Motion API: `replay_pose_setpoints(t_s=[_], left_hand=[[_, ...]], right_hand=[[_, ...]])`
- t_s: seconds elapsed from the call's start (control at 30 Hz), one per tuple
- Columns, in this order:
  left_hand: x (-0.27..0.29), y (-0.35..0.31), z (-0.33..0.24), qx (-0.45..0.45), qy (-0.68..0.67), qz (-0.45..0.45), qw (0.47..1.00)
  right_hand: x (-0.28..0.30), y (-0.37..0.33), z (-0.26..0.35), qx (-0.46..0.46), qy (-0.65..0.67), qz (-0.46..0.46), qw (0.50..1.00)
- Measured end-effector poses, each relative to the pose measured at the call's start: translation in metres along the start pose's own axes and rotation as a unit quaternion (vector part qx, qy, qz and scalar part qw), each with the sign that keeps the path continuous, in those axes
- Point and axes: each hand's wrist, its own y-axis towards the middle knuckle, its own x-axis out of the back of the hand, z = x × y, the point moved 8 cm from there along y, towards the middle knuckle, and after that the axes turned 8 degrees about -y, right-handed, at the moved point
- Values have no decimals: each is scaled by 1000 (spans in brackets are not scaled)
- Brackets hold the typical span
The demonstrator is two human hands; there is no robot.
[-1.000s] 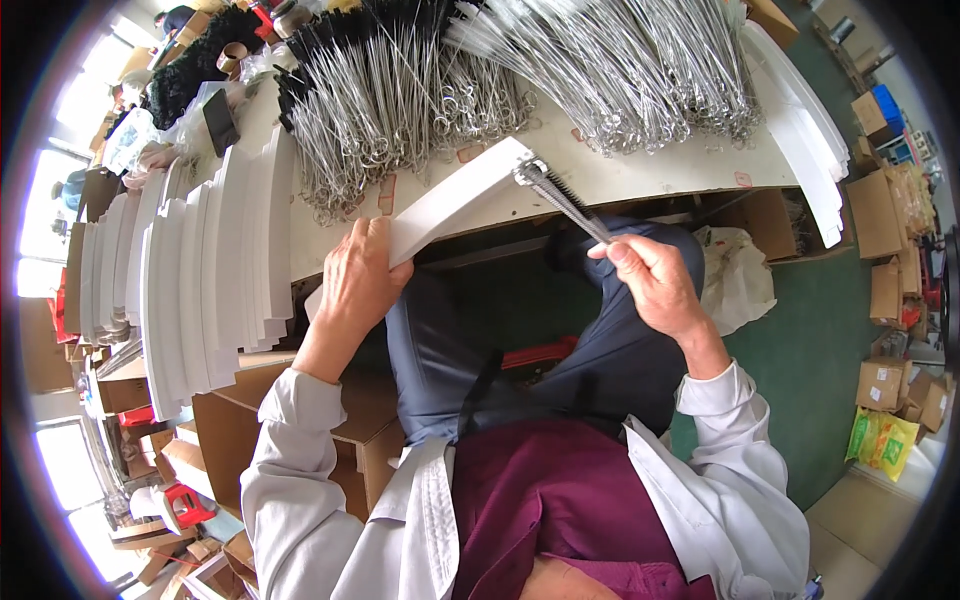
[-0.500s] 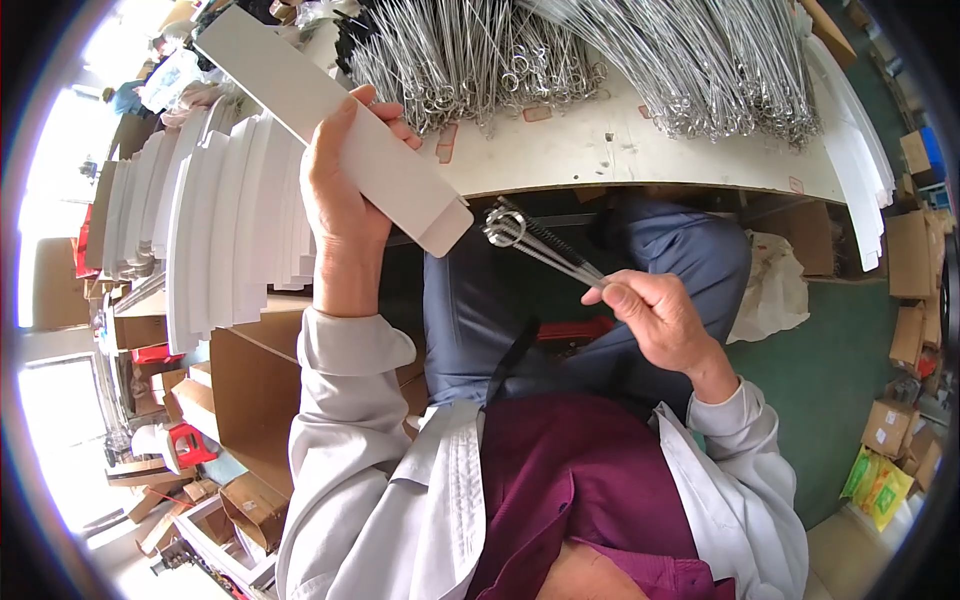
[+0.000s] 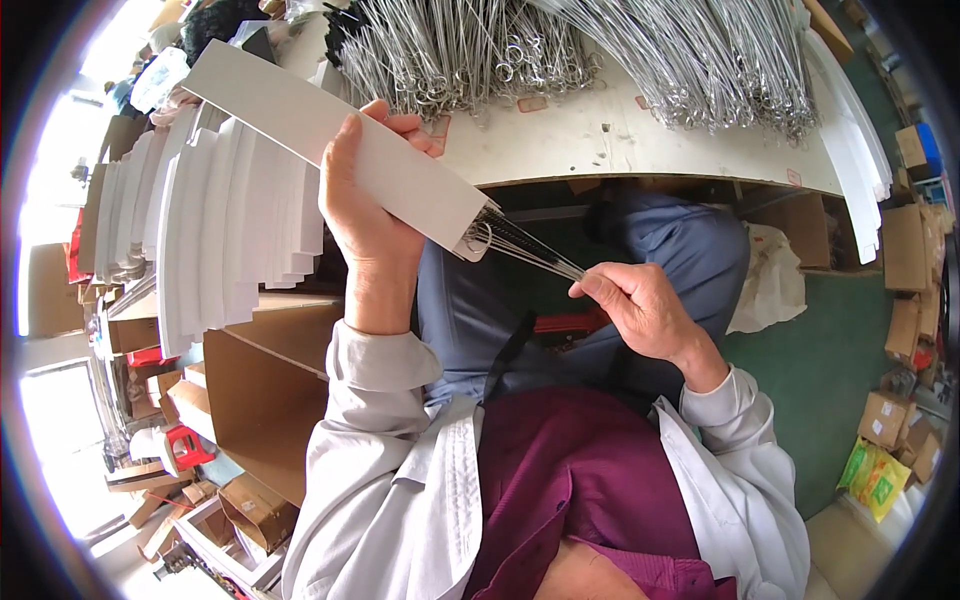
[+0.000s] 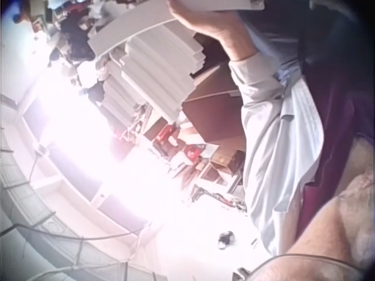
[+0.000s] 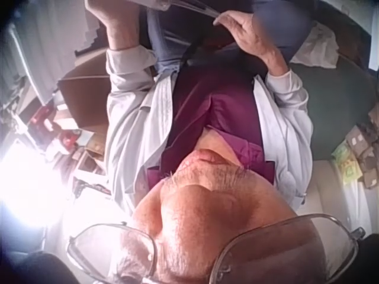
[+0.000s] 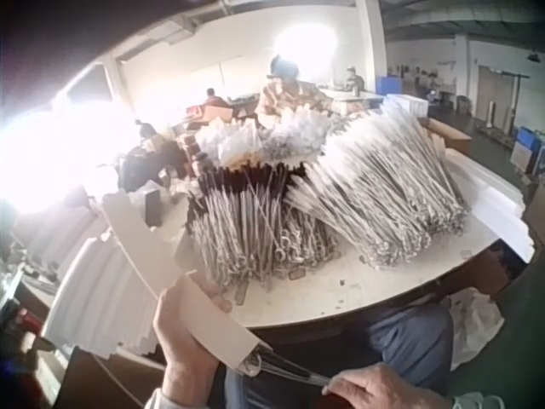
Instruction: Manually assembling metal hook components into small white cardboard boxes at a workshop desk.
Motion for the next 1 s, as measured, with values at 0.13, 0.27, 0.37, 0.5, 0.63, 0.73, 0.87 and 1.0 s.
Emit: replay_pose_setpoints(t_s=[0.13,0.27,0.37,0.5,0.63,0.73,0.87,1.0], left_hand=[[5,-7,16,27,-28,-20,999],[-2,-28,42,61,-2,-22,998],[4,-43,72,116,-41,-36,992],[15,-29,57,82,-70,-44,993],[26,-11,35,56,-108,-33,992],[25,-12,30,41,-104,-49,992],[10,-33,59,71,-72,-52,993],[0,-57,74,88,-12,-18,996]], right_hand=[[2,3,-4,-19,-16,1,1000],[-3,16,2,-9,-12,-13,1000],[-7,35,10,11,-47,-14,999],[-6,52,9,-20,-87,31,996],[15,42,11,4,-132,85,988],[21,33,-10,-97,-106,107,984],[10,40,4,-15,-45,36,998],[-4,62,18,-21,-9,26,999]])
